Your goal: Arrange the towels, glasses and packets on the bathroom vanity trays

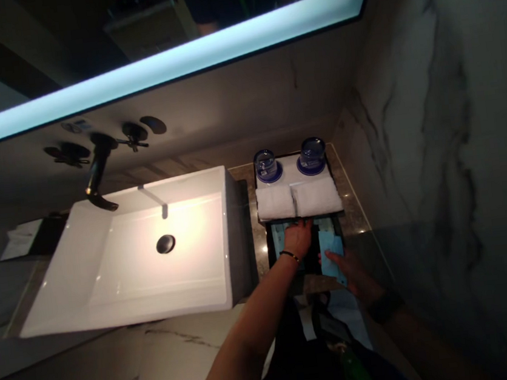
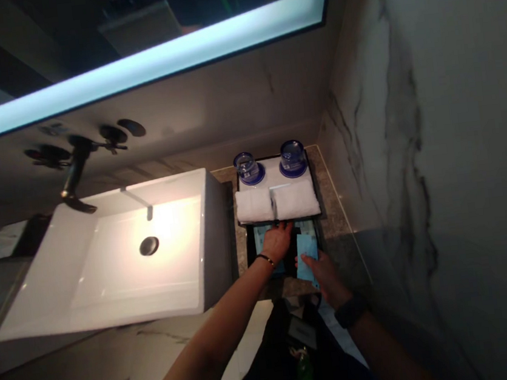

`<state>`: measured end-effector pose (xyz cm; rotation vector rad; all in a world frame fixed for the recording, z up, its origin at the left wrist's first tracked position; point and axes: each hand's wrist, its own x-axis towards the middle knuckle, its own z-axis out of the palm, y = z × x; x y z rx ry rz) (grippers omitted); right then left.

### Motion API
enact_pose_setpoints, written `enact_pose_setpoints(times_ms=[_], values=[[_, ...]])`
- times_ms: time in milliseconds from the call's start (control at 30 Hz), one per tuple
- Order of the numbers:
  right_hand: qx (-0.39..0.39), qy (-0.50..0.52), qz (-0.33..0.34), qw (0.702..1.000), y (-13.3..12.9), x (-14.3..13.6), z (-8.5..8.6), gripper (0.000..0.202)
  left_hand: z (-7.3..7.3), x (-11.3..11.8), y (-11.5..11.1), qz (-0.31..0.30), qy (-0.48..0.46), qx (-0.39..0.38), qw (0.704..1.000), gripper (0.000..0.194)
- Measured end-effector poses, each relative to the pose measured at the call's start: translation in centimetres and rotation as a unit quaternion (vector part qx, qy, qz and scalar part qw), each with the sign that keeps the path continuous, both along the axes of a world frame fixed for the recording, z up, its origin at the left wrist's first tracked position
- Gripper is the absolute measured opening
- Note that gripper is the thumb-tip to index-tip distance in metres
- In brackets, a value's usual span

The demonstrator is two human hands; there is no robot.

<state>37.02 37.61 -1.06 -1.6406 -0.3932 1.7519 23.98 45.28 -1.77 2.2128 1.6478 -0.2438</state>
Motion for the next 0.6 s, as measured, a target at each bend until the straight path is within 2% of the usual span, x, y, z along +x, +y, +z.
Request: enact_pose_setpoints(times_ms=[133,267,333,400,467,600], values=[[0.007,0.005,0.000,1.000,-1.1,0.9,0.1,0.012,-0.7,0.5,1.1,0.018,0.004,-0.009,1.000,0.039],[0.030,0.019,-0.003,0.999,-1.9,1.3,0.3,0.022,0.6,0.6,-0.3,0.019,-0.008,0.002,1.000,0.047],[0.042,0.025,-0.003,0.999,-2.0,1.4,0.4,0.028,1.5,0.5,-1.9,0.050,-0.079,-0.001,0.996,0.049],[0.051,0.024,0.002,0.998,-2.0,1.4,0.3,0.032,2.0,0.4,-3.9,0.096,-0.181,-0.034,0.978,0.040],[0.062,0.017,0.014,0.998,-2.0,1.1,0.2,0.035,1.9,0.4,-5.6,0.147,-0.279,-0.094,0.944,0.027],[0.089,-0.023,0.070,0.993,-1.5,0.3,-0.4,0.034,0.2,0.1,-6.5,0.249,-0.325,-0.130,0.903,0.010]])
